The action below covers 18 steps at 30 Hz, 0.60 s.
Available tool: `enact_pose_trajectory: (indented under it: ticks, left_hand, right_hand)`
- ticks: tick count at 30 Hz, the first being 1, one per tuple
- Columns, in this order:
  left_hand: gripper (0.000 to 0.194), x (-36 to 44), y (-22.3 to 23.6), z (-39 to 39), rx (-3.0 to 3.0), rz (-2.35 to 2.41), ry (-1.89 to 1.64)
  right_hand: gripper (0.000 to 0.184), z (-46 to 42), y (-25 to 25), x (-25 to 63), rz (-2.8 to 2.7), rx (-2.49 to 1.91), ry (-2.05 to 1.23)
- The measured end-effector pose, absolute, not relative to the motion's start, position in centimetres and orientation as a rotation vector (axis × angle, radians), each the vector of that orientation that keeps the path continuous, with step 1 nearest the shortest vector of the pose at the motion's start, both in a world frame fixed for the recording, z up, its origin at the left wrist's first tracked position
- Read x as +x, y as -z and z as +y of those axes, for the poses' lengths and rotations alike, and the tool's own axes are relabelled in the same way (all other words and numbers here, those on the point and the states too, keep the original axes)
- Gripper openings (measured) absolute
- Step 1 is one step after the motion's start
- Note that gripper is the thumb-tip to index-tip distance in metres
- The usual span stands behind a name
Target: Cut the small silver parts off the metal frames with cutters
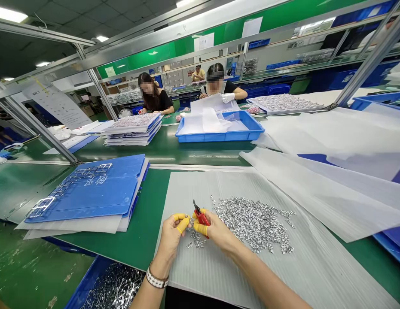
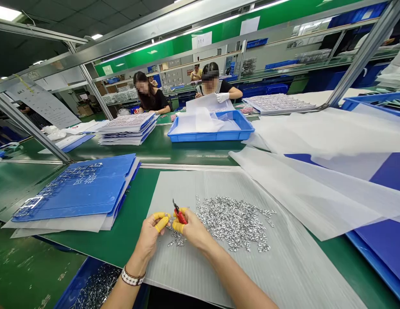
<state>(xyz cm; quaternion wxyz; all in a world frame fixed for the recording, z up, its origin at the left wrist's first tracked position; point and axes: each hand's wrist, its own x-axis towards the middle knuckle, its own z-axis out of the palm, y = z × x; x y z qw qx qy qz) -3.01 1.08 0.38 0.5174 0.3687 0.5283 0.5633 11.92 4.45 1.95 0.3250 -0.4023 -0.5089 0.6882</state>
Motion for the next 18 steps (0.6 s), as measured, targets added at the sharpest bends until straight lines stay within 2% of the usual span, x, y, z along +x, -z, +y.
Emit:
enact_pose_trajectory:
  ticks: [7,11,15,18]
  left_hand:
    - [0.028,-2.6,-0.9,1.0,0.83,1.139,-1.253]
    - [0.031,-2.5,-1.4,0.9,0.823,1.097,-1.21]
    - [0.031,-2.0,-1.7,1.2,0.818,1.129,-1.25]
    - [0.031,-1.4,-1.5,1.7,0.808,1.191,-1.335]
  right_hand:
    - [0.028,4.7,-1.8,12.5,-1.14,-0.858,-2.169]
    - [0.027,4.7,-1.9,12.9,-0.987,-0.769,-2.263]
    - [0.028,4.5,-2.0,12.8,-0.909,-0.828,-2.217]
    - [0.031,4.5,-2.1,12.6,-0.904,-0.91,-2.018]
